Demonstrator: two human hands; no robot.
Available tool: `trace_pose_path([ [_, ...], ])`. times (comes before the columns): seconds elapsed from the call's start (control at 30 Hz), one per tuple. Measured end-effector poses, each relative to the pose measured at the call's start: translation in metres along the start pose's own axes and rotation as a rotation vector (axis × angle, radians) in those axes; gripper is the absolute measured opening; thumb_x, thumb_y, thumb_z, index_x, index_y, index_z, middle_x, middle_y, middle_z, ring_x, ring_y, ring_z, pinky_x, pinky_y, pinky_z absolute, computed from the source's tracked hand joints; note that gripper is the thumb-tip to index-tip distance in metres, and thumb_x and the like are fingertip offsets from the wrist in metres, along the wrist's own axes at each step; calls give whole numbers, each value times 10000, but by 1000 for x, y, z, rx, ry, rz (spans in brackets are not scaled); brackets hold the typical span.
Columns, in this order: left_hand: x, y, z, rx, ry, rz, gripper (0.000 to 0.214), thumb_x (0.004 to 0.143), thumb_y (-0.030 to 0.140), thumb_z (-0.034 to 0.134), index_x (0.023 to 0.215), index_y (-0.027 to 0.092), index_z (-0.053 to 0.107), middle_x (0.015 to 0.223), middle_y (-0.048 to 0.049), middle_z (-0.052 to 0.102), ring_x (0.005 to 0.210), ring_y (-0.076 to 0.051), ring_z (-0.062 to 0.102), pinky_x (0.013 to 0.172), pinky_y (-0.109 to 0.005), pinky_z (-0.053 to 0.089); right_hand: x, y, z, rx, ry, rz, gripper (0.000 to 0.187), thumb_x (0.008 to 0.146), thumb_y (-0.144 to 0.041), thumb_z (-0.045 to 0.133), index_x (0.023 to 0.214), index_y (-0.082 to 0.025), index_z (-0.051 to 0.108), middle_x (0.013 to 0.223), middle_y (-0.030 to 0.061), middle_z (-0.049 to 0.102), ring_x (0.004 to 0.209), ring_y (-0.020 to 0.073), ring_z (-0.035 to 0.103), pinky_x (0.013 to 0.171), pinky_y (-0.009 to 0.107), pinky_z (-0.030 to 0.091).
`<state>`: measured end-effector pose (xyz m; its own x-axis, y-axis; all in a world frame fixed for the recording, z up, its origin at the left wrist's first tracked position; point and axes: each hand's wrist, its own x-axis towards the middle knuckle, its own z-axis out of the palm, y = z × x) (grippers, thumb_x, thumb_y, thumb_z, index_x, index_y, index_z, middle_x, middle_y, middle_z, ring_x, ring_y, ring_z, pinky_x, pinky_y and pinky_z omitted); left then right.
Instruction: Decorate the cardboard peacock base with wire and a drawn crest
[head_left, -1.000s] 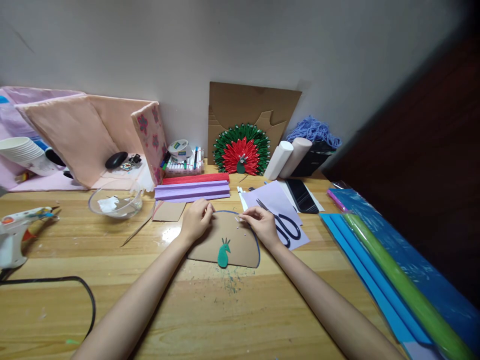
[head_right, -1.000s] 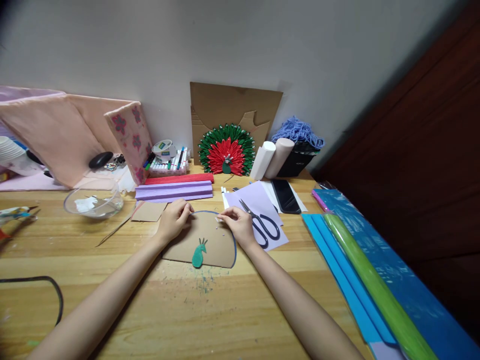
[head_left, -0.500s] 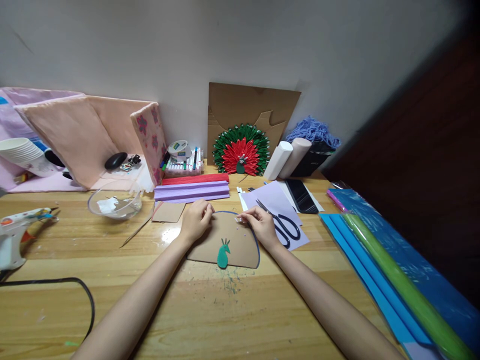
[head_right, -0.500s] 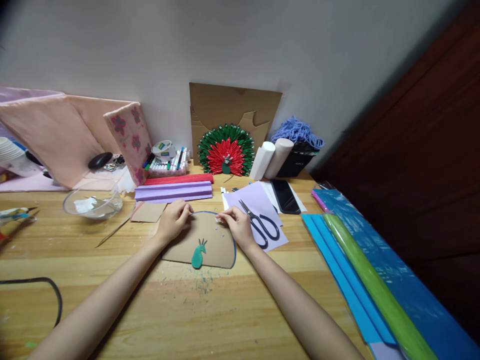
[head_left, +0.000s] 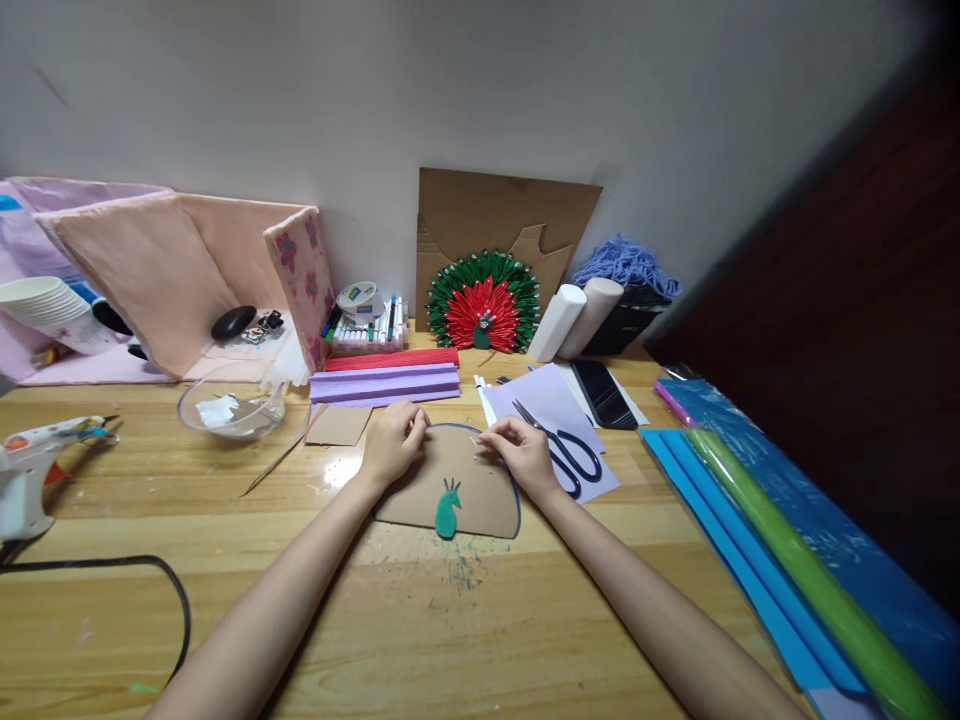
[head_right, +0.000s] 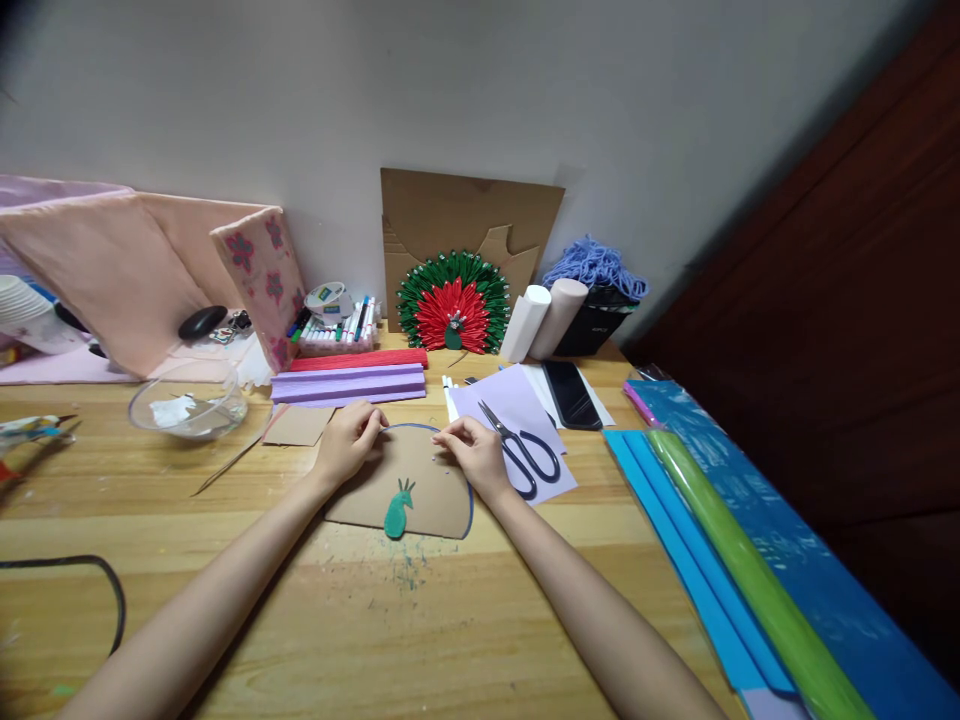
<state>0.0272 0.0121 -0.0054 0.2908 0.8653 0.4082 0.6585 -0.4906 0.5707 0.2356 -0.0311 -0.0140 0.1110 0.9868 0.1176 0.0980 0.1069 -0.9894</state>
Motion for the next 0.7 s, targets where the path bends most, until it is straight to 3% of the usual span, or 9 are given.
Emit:
trace_pose_path([
  [0.33, 0, -1, 1, -11, 28, 18, 266, 893, 259, 350, 720, 201, 545, 699, -13, 539, 719, -160, 517, 674, -279, 367, 2, 3, -2, -63, -61, -88, 245, 827, -404, 546, 761, -179, 617, 735, 49, 697, 629, 141, 636, 583, 254, 512],
  [0.47, 0, 0, 0, -6, 24, 16, 269, 899, 267, 343, 726, 201, 539, 706, -14, 542, 727, -160, 522, 682, -279, 371, 3, 6, -2, -38, -41, -87, 230, 785, -401, 602, 770, -173, 632, 749, 55, 701, 648, 149, 640, 605, 263, 513],
  [0.7, 0, 0, 0, -14, 14, 18, 265, 902, 264, 347, 728, 196, 535, 701, -11, 532, 719, -157, 511, 677, -277, 363, 0, 1, -1, -20, 37, -5, 264, 660, -412, 710, 635, -165, 619, 606, 14, 650, 534, 131, 600, 476, 239, 518],
])
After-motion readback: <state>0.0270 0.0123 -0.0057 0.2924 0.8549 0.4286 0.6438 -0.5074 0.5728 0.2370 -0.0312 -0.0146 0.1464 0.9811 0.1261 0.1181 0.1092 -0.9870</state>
